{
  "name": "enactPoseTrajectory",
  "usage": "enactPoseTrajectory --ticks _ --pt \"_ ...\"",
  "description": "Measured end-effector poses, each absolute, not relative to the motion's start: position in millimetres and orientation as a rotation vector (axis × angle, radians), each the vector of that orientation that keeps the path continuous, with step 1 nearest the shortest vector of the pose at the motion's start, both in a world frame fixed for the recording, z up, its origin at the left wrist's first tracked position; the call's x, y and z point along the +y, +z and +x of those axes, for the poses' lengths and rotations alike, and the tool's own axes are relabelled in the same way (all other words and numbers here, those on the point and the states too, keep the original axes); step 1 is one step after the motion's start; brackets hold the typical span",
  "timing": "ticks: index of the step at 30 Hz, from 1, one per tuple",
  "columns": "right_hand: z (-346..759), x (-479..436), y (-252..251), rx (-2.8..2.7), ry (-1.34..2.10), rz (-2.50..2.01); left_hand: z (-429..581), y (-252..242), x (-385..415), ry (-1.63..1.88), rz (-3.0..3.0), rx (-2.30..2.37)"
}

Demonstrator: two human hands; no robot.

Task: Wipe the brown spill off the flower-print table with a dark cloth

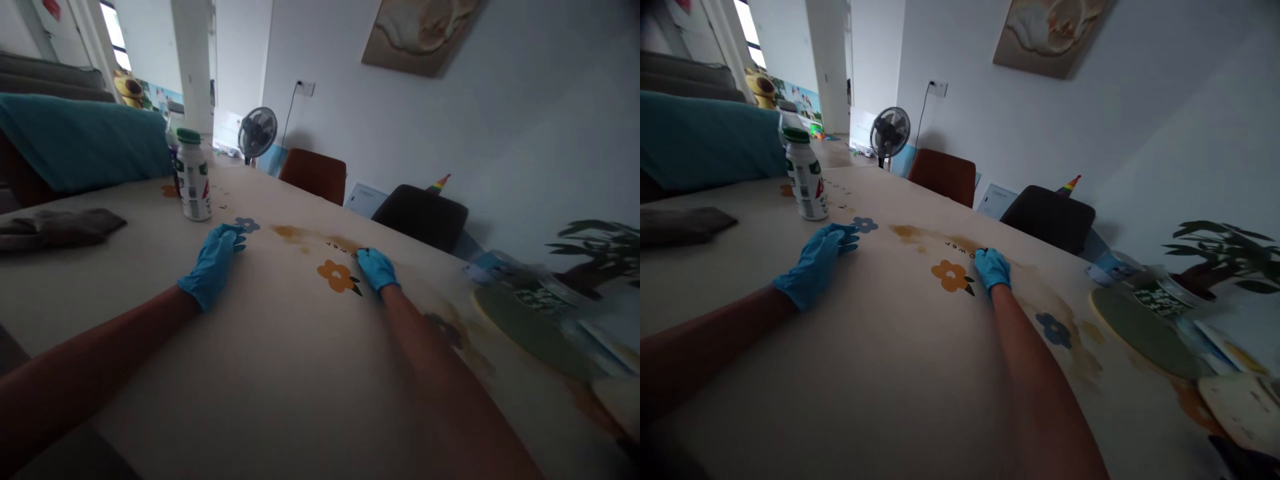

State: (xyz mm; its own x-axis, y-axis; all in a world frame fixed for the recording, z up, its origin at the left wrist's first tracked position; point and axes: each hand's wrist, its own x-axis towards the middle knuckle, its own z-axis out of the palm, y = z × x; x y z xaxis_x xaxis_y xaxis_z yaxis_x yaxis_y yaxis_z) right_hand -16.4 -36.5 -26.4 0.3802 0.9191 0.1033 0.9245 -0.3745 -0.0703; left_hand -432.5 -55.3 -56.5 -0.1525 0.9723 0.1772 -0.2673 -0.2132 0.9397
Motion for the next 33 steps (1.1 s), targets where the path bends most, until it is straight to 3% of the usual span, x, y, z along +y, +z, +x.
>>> enactPoseTrajectory --ticks 19,33 --pt "-204.9 70.2 -24.2 -2.074 0.124 -2.048 -429.9 -58.5 -60.5 1.548 1.088 0.991" --pt "-65.2 48.4 -18.5 -1.713 -0.048 -2.506 -432.9 -64.6 -58.8 1.539 1.098 0.964"
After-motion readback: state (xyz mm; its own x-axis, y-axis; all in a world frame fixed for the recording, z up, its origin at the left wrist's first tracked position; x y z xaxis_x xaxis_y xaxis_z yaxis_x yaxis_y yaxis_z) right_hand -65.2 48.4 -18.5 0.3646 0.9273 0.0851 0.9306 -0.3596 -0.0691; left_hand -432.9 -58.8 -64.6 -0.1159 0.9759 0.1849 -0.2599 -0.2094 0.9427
